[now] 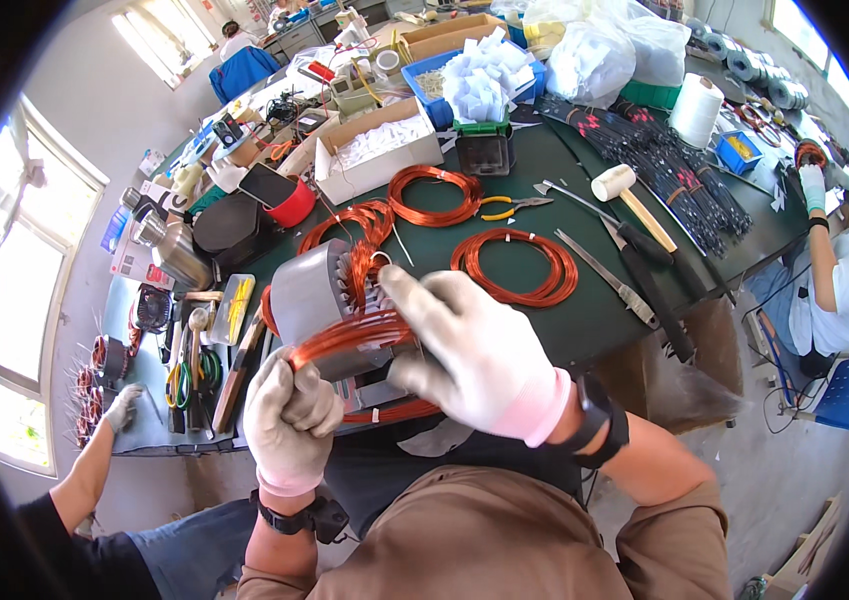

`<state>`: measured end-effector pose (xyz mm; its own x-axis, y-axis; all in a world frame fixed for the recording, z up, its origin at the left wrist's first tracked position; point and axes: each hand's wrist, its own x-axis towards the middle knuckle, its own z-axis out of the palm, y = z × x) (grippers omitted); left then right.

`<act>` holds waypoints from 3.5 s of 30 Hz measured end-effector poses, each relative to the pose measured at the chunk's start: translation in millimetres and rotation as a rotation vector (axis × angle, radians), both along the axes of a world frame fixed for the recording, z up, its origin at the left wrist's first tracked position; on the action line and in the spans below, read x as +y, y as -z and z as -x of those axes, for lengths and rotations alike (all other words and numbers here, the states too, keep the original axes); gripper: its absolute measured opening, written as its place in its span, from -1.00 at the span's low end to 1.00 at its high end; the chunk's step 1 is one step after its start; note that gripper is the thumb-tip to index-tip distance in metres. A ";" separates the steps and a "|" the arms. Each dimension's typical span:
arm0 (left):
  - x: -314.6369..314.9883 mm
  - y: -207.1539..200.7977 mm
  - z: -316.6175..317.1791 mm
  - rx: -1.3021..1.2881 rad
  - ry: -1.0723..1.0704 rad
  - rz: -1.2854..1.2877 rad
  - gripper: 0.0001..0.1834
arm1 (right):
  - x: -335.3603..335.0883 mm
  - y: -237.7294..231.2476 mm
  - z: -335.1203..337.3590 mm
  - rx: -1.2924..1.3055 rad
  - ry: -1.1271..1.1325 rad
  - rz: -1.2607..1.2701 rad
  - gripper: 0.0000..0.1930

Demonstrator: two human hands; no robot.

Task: Manually inserting and securing copper wire coils into a motor stator.

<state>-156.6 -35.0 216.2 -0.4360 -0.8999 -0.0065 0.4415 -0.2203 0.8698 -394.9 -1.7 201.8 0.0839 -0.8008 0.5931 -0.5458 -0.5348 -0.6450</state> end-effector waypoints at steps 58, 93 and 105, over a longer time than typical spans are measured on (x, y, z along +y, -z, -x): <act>9.8 32.5 0.0 0.000 -0.221 0.089 -0.64 | 224.7 197.3 409.4 -0.137 1.449 -0.474 -0.75; 6.5 27.3 -2.6 0.046 -0.129 0.123 -0.67 | 236.9 239.2 457.5 -0.560 1.493 -0.494 -0.79; 2.3 17.6 -5.9 -0.079 -0.125 0.031 -0.59 | 132.7 30.7 108.6 -0.427 0.372 -0.528 -0.78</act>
